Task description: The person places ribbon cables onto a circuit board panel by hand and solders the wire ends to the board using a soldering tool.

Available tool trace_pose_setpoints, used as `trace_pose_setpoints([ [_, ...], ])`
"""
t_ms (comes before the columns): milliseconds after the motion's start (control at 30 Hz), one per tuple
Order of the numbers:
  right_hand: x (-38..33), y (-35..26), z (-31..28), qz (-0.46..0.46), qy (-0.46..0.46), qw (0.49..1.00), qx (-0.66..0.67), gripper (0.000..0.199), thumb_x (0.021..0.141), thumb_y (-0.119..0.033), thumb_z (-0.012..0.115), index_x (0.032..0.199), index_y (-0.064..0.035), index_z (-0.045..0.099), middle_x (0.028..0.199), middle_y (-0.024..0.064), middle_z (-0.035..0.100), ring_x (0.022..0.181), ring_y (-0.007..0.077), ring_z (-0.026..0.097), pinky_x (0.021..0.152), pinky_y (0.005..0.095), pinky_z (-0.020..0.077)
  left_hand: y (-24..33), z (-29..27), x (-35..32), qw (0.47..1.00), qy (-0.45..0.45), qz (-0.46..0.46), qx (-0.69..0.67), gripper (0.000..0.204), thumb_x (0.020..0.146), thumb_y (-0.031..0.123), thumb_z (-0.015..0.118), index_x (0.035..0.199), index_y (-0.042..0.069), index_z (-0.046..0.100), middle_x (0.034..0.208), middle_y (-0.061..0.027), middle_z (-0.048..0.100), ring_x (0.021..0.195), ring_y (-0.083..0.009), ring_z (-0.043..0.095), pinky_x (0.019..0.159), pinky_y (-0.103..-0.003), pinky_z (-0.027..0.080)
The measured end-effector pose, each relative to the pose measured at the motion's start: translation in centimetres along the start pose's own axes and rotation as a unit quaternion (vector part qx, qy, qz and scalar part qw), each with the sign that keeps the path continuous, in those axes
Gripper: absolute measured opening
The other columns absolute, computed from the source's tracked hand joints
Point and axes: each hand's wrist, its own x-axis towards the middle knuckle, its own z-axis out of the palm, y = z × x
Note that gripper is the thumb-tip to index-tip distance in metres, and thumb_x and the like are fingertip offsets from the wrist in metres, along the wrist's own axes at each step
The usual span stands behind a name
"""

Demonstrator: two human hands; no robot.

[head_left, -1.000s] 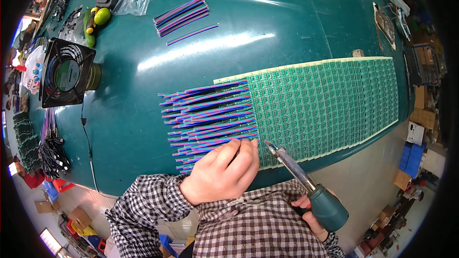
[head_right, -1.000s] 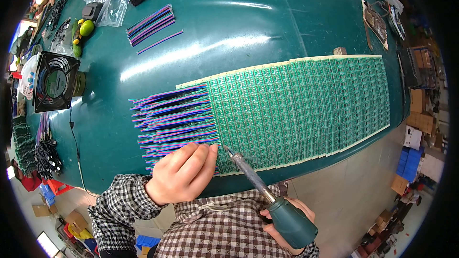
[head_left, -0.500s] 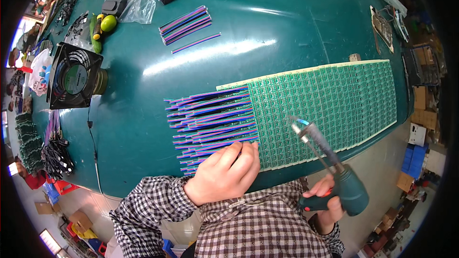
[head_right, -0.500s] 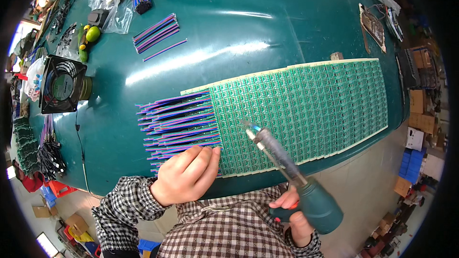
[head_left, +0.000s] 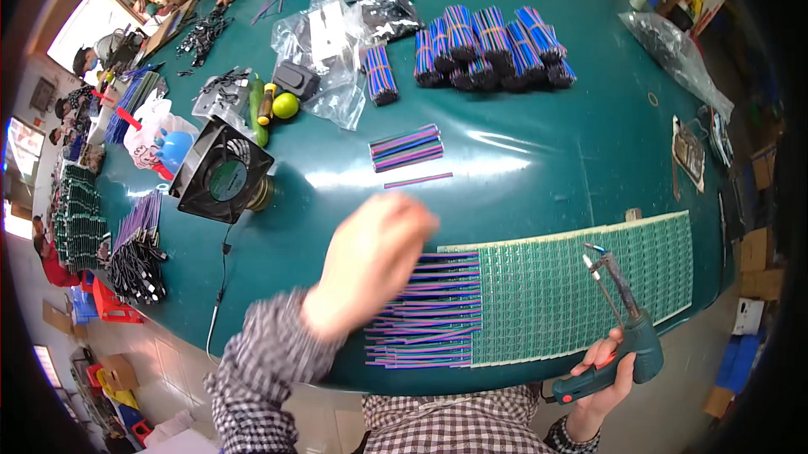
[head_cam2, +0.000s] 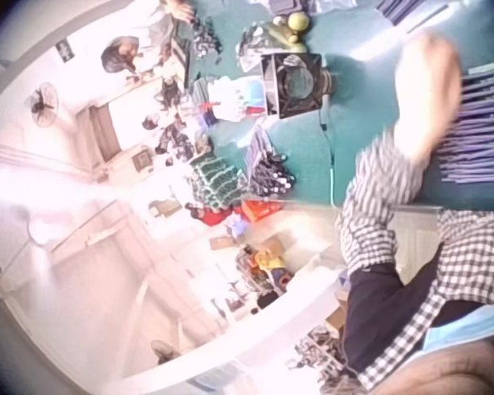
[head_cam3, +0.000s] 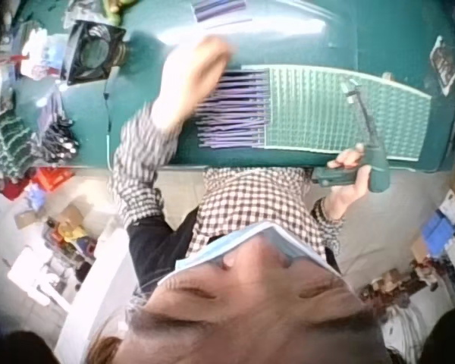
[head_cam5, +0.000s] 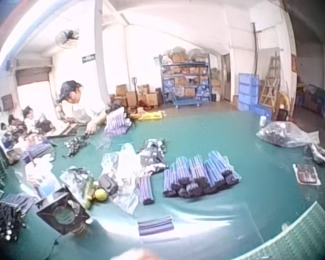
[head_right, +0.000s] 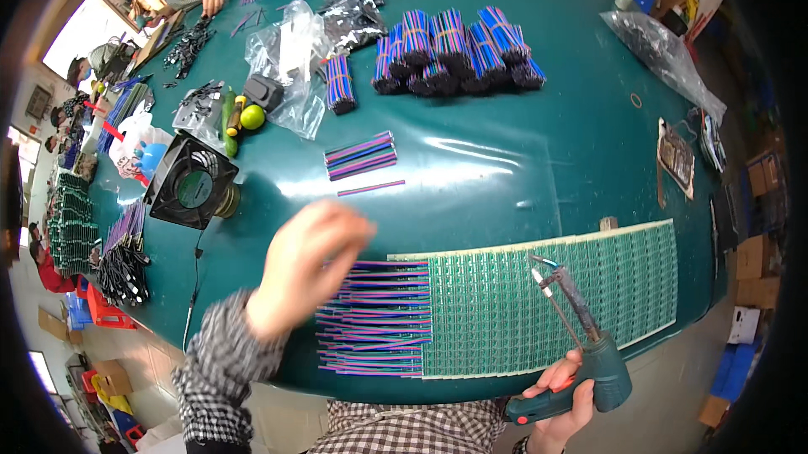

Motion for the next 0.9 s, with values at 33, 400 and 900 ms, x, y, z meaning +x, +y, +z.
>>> trace_pose_setpoints([
  [33,0.2,0.2,0.1,-0.002,-0.010,1.000,0.005,0.059,0.107,-0.043,0.054,0.134,0.0091,0.047,0.083,0.0109,0.058,0.079,0.0225,0.065,0.056,0.0368,0.0668,-2.6,1.6,1.6,0.999,0.011,-0.041,0.006,0.021,0.083,0.004,0.077,0.104,0.005,0.073,0.097,-0.0140,0.066,0.094,-0.0350,0.066,0.082,-0.042,0.055],
  [400,-0.4,0.3,0.9,0.009,0.021,1.000,0.019,0.050,0.112,-0.038,0.048,0.133,0.0080,0.047,0.084,0.0100,0.056,0.077,0.0191,0.061,0.054,0.0316,0.0660,-6.7,5.2,3.5,0.988,-0.062,-0.132,-0.048,0.015,0.085,0.009,0.081,0.091,0.003,0.068,0.090,-0.0096,0.062,0.085,-0.0246,0.066,0.075,-0.036,0.054],
  [900,-3.4,0.4,0.6,0.050,-0.032,0.998,-0.028,0.064,0.102,-0.045,0.062,0.133,0.0102,0.050,0.085,0.0105,0.057,0.076,0.0233,0.064,0.055,0.0369,0.0657,6.6,3.1,-7.2,0.939,-0.181,-0.121,-0.265,0.021,0.089,-0.002,0.076,0.109,0.002,0.073,0.094,-0.0112,0.064,0.086,-0.0273,0.066,0.074,-0.035,0.055],
])
